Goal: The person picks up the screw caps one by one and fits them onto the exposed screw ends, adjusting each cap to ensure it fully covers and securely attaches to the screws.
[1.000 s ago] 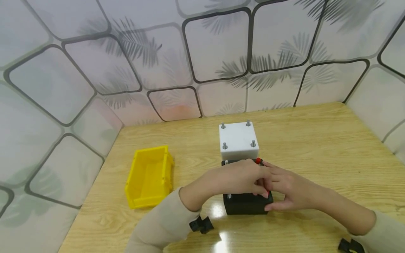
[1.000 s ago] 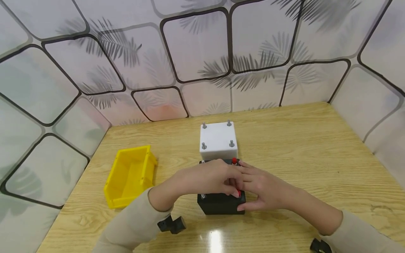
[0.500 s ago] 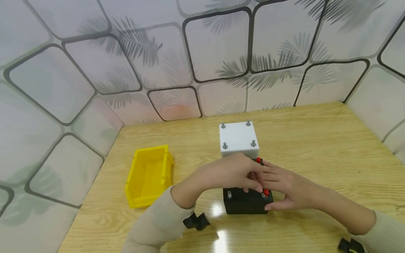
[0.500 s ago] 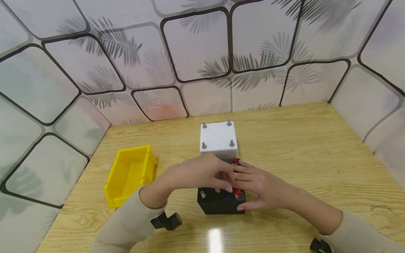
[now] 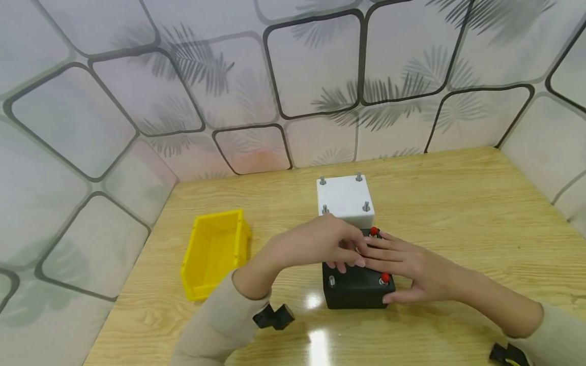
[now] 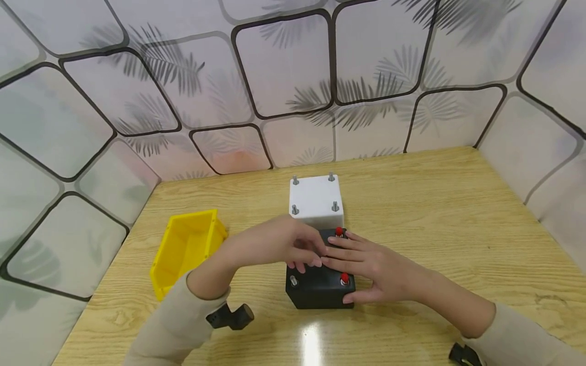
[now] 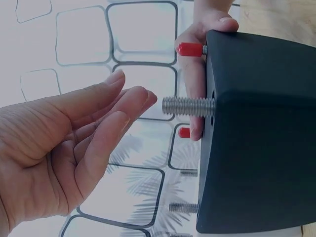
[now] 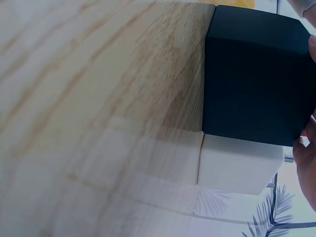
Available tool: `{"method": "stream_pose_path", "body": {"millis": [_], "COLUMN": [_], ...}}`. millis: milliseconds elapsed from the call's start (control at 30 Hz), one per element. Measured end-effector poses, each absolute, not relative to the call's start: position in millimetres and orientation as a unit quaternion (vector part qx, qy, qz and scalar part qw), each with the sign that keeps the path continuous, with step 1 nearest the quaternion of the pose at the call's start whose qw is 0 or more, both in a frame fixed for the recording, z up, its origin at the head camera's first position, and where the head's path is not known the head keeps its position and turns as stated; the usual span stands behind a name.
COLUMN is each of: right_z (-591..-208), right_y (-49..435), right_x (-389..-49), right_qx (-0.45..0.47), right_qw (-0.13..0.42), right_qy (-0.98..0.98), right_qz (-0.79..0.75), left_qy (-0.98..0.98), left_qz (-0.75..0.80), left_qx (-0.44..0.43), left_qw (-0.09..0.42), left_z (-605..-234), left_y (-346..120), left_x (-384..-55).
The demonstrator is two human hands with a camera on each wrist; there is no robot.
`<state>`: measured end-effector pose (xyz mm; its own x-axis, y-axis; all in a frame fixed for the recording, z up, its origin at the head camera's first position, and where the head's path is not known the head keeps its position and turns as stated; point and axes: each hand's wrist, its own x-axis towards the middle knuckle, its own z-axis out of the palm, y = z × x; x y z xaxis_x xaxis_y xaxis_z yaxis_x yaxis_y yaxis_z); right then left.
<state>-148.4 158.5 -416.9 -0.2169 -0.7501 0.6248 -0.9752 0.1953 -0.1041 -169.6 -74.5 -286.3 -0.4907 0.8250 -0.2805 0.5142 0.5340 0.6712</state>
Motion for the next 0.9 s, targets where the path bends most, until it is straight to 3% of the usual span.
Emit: {"method": "stream_pose_path", "body": {"millis": [900], "right_z": [-413], "right_y": [158], "right_x": [-148], "right_qx": [0.583], "right_qw": [0.203], "right_qy": [-0.751], "right_qz": [0.234], "left_qy": [0.827], "left_qz": [0.351], "left_qx": [0.315], "left_qw": [0.306], "left_z": [-291], "left_y": [-117], "left_x": [-180]}}
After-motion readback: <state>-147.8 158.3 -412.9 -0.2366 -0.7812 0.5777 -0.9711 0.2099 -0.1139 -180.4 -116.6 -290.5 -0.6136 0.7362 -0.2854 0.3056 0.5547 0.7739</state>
